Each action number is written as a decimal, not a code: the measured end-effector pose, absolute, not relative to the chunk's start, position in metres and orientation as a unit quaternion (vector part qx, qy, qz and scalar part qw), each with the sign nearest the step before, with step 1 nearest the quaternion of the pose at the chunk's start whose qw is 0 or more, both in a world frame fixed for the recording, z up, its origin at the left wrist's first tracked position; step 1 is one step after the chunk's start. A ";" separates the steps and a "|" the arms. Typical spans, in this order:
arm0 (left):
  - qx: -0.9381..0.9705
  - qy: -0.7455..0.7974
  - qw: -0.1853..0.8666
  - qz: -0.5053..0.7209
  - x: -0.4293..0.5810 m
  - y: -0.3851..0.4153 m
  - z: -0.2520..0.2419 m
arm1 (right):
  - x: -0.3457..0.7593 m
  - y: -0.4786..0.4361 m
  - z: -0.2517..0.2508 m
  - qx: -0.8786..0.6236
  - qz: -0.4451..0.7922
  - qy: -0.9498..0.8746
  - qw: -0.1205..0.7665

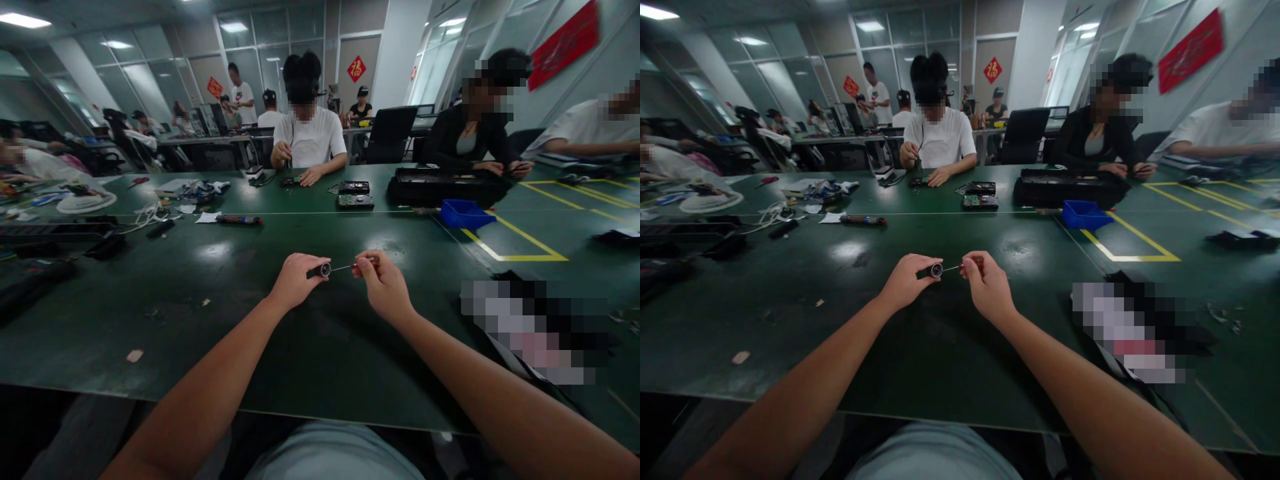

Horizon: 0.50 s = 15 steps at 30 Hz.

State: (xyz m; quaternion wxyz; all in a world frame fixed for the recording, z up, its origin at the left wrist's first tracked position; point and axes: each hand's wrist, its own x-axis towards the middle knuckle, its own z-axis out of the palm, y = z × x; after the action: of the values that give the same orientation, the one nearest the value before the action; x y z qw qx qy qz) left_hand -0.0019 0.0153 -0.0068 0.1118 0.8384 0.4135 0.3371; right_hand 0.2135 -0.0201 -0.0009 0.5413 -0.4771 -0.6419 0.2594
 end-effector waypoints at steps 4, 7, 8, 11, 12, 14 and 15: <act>0.837 0.419 0.115 0.333 -0.002 0.016 -0.007 | 0.213 -0.020 -0.001 -0.477 0.262 -0.643 0.539; 0.836 0.425 0.115 0.327 -0.002 0.017 -0.008 | 0.213 -0.019 -0.001 -0.476 0.269 -0.635 0.546; 0.836 0.428 0.114 0.324 -0.002 0.017 -0.008 | 0.213 -0.018 -0.001 -0.477 0.267 -0.633 0.548; 0.833 0.437 0.115 0.320 -0.002 0.017 -0.008 | 0.212 -0.018 -0.001 -0.480 0.277 -0.627 0.547; 0.832 0.438 0.116 0.322 -0.002 0.017 -0.008 | 0.212 -0.018 -0.001 -0.480 0.283 -0.623 0.549; 0.830 0.436 0.120 0.325 -0.002 0.016 -0.008 | 0.212 -0.017 -0.001 -0.481 0.287 -0.618 0.551; 0.831 0.435 0.122 0.325 -0.002 0.016 -0.008 | 0.213 -0.017 -0.001 -0.481 0.289 -0.616 0.552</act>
State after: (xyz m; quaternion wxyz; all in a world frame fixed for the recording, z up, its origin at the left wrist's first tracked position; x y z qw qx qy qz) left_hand -0.0023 0.0163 -0.0079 0.1215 0.8308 0.4348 0.3255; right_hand 0.2127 -0.0167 -0.0014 0.5525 -0.4815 -0.6162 0.2885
